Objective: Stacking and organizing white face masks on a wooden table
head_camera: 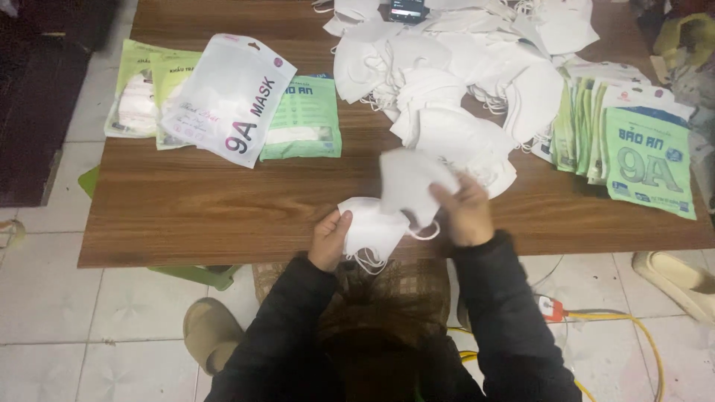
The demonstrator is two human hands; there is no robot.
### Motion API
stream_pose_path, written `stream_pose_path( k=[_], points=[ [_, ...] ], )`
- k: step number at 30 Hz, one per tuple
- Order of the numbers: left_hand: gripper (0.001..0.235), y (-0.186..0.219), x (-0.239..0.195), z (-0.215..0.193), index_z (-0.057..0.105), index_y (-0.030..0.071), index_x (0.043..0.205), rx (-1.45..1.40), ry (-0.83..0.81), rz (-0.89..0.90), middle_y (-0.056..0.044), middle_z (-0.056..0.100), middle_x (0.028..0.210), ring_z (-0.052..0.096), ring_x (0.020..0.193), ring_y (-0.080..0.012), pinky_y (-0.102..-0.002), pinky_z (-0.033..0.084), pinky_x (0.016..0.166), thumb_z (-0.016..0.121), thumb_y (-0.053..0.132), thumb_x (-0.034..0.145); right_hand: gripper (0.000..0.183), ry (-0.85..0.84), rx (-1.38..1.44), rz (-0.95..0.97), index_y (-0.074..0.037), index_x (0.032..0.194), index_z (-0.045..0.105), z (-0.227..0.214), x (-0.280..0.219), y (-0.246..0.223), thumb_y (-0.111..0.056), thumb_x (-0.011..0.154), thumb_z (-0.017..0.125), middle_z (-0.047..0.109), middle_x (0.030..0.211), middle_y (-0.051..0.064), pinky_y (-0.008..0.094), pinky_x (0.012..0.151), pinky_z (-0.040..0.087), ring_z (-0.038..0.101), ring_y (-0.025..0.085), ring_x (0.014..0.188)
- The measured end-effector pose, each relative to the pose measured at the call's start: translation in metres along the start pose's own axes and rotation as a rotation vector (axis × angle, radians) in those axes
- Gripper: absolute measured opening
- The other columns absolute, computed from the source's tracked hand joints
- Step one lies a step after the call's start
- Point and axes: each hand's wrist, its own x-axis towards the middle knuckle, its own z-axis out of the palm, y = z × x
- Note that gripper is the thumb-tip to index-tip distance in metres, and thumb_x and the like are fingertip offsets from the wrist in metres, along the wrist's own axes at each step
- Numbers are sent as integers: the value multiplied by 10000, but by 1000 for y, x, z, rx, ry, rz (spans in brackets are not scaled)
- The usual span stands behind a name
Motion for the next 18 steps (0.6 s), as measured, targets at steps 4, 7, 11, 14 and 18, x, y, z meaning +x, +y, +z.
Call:
stream_pose_path(
  k=[4, 7, 11, 14, 18],
  points=[
    [275, -7, 2, -5, 717, 2, 1186, -17, 68, -13, -85, 742, 863, 677, 725, -103, -249, 601, 626, 618, 212, 1039, 336, -112, 5, 119, 38, 1091, 604, -18, 14, 92, -79, 853, 812, 738, 908, 166, 383, 669, 658, 740, 229, 756],
    [331, -3, 4, -6, 687, -25, 1247, -13, 48, -28, -160, 761, 978, 710, 826, -160, -334, 622, 752, 611, 235, 1056, 291, -26, -45, 156, 24, 980, 644, -41, 33, 170, -93, 828, 862, 662, 688, 110, 330, 449, 588, 680, 181, 538],
    [331, 6, -2, 3, 685, -10, 1259, -79, 45, -37, -160, 763, 1001, 721, 828, -159, -336, 626, 756, 616, 237, 1050, 290, -54, -88, 146, 13, 966, 646, -44, 37, 194, -114, 829, 868, 661, 671, 102, 302, 436, 590, 677, 160, 521],
    [317, -5, 2, 3, 692, 8, 1249, -125, 36, -41, -151, 768, 993, 735, 829, -158, -332, 633, 754, 614, 241, 1049, 284, -81, -107, 144, -3, 942, 641, -43, 38, 201, -113, 822, 874, 670, 677, 83, 283, 435, 587, 673, 140, 532],
    [316, 11, -1, 2, 695, 10, 1239, -114, -12, -28, -166, 767, 1020, 732, 879, -159, -351, 629, 820, 597, 253, 1061, 279, -100, -124, 153, 4, 946, 644, -45, 41, 204, -103, 826, 871, 685, 686, 118, 298, 462, 601, 690, 166, 549]
  ],
)
